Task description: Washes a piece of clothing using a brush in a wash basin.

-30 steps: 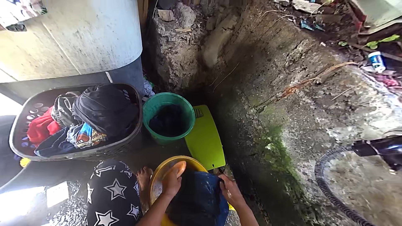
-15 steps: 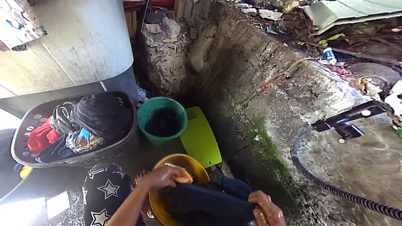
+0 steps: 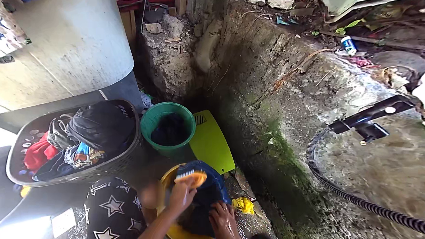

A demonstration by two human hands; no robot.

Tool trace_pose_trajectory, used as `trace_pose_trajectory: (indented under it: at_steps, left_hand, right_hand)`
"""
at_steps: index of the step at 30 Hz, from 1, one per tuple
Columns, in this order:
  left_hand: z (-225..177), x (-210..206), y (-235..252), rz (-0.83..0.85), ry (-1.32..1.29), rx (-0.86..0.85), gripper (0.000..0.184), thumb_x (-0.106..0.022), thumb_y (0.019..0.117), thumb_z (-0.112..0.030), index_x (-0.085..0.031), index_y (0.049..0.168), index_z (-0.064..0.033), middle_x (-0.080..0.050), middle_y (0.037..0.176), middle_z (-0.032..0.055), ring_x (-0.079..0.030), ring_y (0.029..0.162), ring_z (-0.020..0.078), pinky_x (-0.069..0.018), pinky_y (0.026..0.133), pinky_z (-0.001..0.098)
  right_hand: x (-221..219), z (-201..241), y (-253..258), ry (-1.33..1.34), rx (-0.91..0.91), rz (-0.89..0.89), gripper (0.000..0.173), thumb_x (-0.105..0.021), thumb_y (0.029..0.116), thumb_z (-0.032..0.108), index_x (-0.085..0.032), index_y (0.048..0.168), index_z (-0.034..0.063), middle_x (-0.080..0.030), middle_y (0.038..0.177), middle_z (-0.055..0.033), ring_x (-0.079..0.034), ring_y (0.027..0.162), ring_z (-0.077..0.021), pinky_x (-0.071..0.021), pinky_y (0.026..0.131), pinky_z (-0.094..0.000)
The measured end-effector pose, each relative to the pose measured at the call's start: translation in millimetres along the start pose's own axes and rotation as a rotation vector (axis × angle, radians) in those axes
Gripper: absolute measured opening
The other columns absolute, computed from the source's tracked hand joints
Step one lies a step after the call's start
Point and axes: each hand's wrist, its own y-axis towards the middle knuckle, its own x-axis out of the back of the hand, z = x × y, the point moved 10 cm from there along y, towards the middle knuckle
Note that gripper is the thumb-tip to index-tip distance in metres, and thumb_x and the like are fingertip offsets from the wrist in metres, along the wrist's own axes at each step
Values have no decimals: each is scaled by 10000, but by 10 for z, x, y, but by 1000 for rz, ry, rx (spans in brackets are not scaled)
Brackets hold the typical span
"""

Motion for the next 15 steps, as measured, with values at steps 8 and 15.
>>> trace_pose_trajectory:
  at_steps: [8, 15]
  left_hand:
    - [182, -1149, 167, 87, 112, 10, 433, -622, 973, -141, -596, 1402, -78, -686, 1265, 212, -650, 1204, 390, -508, 1016, 548]
    - [-424, -353, -235, 132, 152, -24, 334, -568, 968, -201, -680, 1255, -73, -731, 1124, 190, -686, 1115, 368, -511, 951, 560]
  right_hand:
    - [-42, 324, -379, 322, -152, -78, 158, -634, 930, 45, -763, 936, -45, -733, 1053, -195, -710, 1048, -334, -579, 945, -422]
    - [-644, 380, -241, 226, -368, 406, 390, -558, 994, 63, -599, 1352, -85, -554, 1421, -284, -539, 1338, -420, -440, 1129, -510]
